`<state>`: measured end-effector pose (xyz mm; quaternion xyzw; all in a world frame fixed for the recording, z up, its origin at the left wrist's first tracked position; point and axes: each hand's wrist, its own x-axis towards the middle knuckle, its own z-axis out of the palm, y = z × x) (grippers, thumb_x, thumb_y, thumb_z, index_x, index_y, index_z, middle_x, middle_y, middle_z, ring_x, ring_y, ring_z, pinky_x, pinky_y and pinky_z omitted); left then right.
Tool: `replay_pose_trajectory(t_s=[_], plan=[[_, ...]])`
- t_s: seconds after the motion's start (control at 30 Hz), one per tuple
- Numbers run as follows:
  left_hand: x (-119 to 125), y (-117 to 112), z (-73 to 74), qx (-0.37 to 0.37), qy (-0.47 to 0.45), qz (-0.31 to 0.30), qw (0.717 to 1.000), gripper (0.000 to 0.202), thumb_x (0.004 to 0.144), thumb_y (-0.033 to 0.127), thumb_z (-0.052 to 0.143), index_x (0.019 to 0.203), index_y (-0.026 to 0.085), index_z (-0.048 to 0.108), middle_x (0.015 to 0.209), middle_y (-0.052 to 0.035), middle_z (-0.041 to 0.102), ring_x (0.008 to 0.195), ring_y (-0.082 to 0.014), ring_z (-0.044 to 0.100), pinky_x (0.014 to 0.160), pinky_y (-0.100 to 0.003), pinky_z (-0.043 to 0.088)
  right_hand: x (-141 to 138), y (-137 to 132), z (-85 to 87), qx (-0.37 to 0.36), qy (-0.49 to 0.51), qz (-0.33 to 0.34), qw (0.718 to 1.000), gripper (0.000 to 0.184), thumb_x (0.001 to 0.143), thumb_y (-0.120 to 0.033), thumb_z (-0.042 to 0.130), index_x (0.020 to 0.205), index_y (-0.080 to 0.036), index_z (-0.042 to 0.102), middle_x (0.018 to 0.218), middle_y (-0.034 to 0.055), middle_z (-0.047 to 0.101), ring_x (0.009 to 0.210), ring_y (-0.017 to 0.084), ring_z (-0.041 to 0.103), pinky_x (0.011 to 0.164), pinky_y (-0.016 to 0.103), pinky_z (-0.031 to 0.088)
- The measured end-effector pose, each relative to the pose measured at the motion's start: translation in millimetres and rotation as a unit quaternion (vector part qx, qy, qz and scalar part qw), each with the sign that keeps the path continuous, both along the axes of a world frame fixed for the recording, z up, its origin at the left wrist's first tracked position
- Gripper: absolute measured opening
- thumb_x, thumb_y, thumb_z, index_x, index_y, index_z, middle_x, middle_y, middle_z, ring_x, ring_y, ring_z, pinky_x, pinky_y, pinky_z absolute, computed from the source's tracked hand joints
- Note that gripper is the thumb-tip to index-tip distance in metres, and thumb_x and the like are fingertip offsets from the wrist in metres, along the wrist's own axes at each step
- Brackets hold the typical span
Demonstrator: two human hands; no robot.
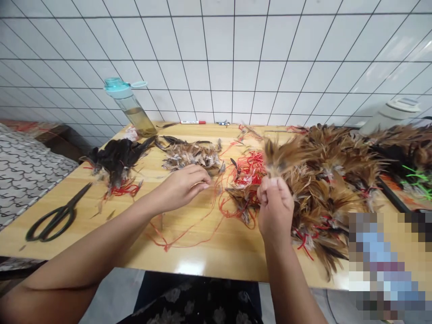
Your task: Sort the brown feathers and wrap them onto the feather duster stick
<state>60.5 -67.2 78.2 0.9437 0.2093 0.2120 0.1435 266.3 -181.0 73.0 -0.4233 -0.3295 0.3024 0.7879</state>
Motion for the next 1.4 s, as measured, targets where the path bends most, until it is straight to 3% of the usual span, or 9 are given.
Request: replay_pose_trajectory(t_s=[0.1, 0.2, 0.3, 0.5, 0.67, 0.87, 1.03, 1.23, 1.4], plan=[[-11.2, 5.8, -2.7, 0.008, -0.012, 0.028, 0.999, 0.016, 0.096, 0.019, 0.047, 0.091, 0.016, 0.062, 0.093, -0.0072, 0.065, 0.089, -0.0184, 0.06, 0.08, -0.032, 0.047, -4.5, -6.4, -21.1, -0.036, -0.008, 0.017, 0.999, 0.037, 0.082, -0.037, 0.07, 0.06, -0.018, 0.047, 0.06, -0.0046, 0.037, 0.055, 0.007, 0.031, 0.052, 0.022, 0.027], [-36.8, 11.1, -6.4, 0.008, -0.017, 0.068, 0.998, 0.015, 0.095, 0.018, 0.048, 0.09, 0.016, 0.062, 0.092, -0.0059, 0.066, 0.088, -0.0172, 0.061, 0.08, -0.03, 0.047, -11.2, -2.0, -28.1, -0.063, -0.007, 0.041, 0.997, 0.04, 0.076, -0.045, 0.076, 0.061, -0.018, 0.05, 0.062, -0.0041, 0.042, 0.059, 0.008, 0.034, 0.055, 0.022, 0.031], [-66.8, 19.7, -8.3, 0.014, -0.009, 0.132, 0.991, 0.014, 0.094, 0.019, 0.05, 0.088, 0.017, 0.062, 0.091, -0.0051, 0.067, 0.088, -0.0176, 0.061, 0.08, -0.03, 0.046, -18.5, 11.9, -24.2, -0.077, -0.009, 0.065, 0.995, 0.042, 0.073, -0.049, 0.078, 0.062, -0.019, 0.051, 0.061, -0.0041, 0.043, 0.058, 0.008, 0.035, 0.054, 0.022, 0.032], [-113.1, 47.7, -4.1, 0.043, 0.004, 0.282, 0.958, 0.016, 0.092, 0.022, 0.05, 0.086, 0.016, 0.064, 0.093, -0.0071, 0.067, 0.089, -0.0201, 0.061, 0.08, -0.033, 0.046, -41.2, 53.2, -8.9, -0.054, 0.023, 0.14, 0.988, 0.038, 0.07, -0.041, 0.079, 0.062, -0.019, 0.048, 0.063, -0.0037, 0.044, 0.053, 0.006, 0.032, 0.048, 0.021, 0.025], [-157.1, 55.5, -0.3, 0.068, 0.025, 0.349, 0.934, 0.016, 0.089, 0.021, 0.052, 0.086, 0.017, 0.067, 0.091, -0.0071, 0.066, 0.09, -0.0211, 0.061, 0.08, -0.033, 0.046, -68.9, 75.9, -4.5, -0.075, 0.026, 0.209, 0.975, 0.04, 0.066, -0.042, 0.081, 0.062, -0.018, 0.05, 0.064, -0.0037, 0.046, 0.052, 0.005, 0.031, 0.048, 0.02, 0.025], [-214.9, 39.9, -12.8, 0.003, 0.05, 0.403, 0.914, 0.015, 0.085, 0.016, 0.054, 0.079, 0.017, 0.068, 0.084, -0.0054, 0.067, 0.084, -0.0196, 0.061, 0.08, -0.033, 0.046, -102.4, 98.0, -35.8, -0.131, 0.026, 0.252, 0.959, 0.042, 0.062, -0.047, 0.082, 0.061, -0.018, 0.052, 0.061, -0.0048, 0.043, 0.051, 0.005, 0.03, 0.047, 0.021, 0.023], [-219.2, 32.2, -32.7, -0.016, 0.066, 0.376, 0.924, 0.016, 0.087, 0.016, 0.054, 0.089, 0.017, 0.07, 0.093, -0.007, 0.067, 0.092, -0.02, 0.06, 0.086, -0.033, 0.046, -124.6, 101.1, -71.0, -0.188, -0.021, 0.293, 0.937, 0.044, 0.067, -0.055, 0.077, 0.062, -0.019, 0.051, 0.055, -0.0061, 0.036, 0.051, 0.007, 0.028, 0.047, 0.023, 0.019], [-200.6, 46.3, -51.2, 0.028, 0.16, 0.361, 0.918, 0.02, 0.089, 0.02, 0.05, 0.086, 0.016, 0.069, 0.092, -0.0101, 0.062, 0.089, -0.0232, 0.053, 0.084, -0.037, 0.042, -120.6, 93.6, -83.8, -0.194, -0.033, 0.291, 0.936, 0.047, 0.067, -0.058, 0.076, 0.062, -0.02, 0.049, 0.06, -0.0048, 0.039, 0.054, 0.008, 0.03, 0.051, 0.025, 0.023], [-196.6, 56.9, -41.6, 0.007, 0.137, 0.353, 0.926, 0.012, 0.083, 0.015, 0.052, 0.078, 0.016, 0.064, 0.089, -0.0084, 0.062, 0.087, -0.0213, 0.052, 0.083, -0.036, 0.041, -116.3, 95.1, -85.3, -0.199, -0.023, 0.297, 0.934, 0.046, 0.066, -0.058, 0.078, 0.063, -0.019, 0.053, 0.059, -0.0049, 0.04, 0.055, 0.009, 0.03, 0.052, 0.025, 0.024]])
